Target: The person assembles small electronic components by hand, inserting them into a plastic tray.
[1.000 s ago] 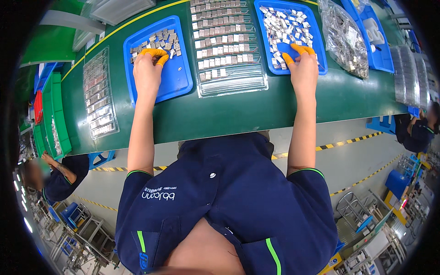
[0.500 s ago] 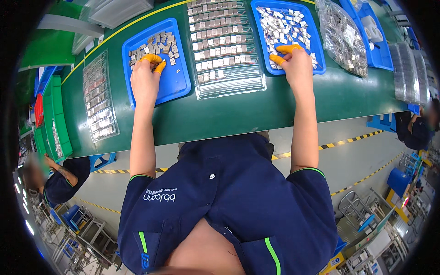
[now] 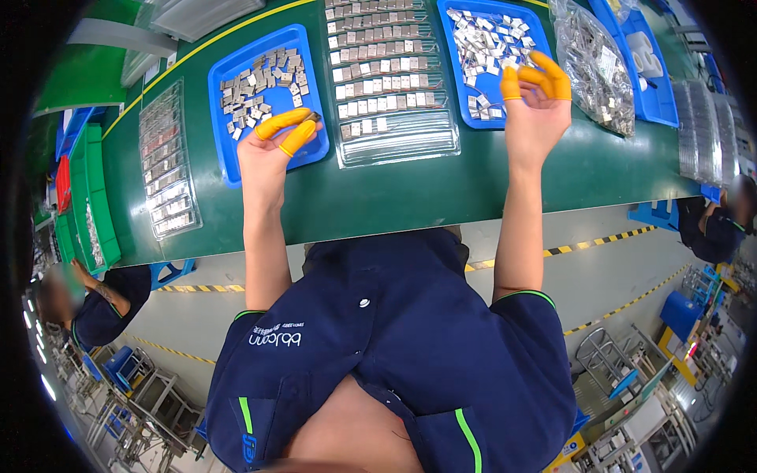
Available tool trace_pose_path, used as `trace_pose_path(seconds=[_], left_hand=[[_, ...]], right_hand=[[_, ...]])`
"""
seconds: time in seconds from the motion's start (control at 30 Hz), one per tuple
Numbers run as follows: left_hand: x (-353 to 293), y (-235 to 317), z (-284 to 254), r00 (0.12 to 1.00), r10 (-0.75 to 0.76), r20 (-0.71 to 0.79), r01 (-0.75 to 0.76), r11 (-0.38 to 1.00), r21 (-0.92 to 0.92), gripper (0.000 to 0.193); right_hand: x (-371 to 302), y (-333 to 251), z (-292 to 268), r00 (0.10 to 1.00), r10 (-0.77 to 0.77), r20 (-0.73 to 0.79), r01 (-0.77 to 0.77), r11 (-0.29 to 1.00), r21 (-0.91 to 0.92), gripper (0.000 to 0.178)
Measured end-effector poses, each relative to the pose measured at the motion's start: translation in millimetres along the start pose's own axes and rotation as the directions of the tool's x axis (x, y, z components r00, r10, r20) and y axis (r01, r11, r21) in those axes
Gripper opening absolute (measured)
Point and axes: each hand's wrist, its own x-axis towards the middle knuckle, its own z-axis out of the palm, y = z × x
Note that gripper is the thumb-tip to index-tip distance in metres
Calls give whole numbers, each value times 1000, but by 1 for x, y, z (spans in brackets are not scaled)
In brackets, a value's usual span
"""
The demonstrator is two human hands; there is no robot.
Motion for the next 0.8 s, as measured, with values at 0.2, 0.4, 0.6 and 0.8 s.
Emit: trace_pose_path(seconds=[0.2, 0.4, 0.6, 0.8], left_hand=[[-14, 15, 25, 996, -85, 38, 88, 992, -85, 22], [-18, 6, 26, 984, -163, 73, 174, 967, -187, 22], [-19, -4, 22, 989, -146, 37, 150, 974, -171, 24], [-19, -4, 22, 985, -171, 20, 172, 977, -124, 24]], right_hand=[[-33, -29, 25, 955, 128, 268, -187, 960, 207, 25], [-66, -42, 50, 798, 257, 546, -447, 860, 247, 22], [-78, -42, 53, 765, 371, 526, -575, 761, 300, 20], [-78, -44, 54, 729, 451, 515, -619, 756, 213, 24]])
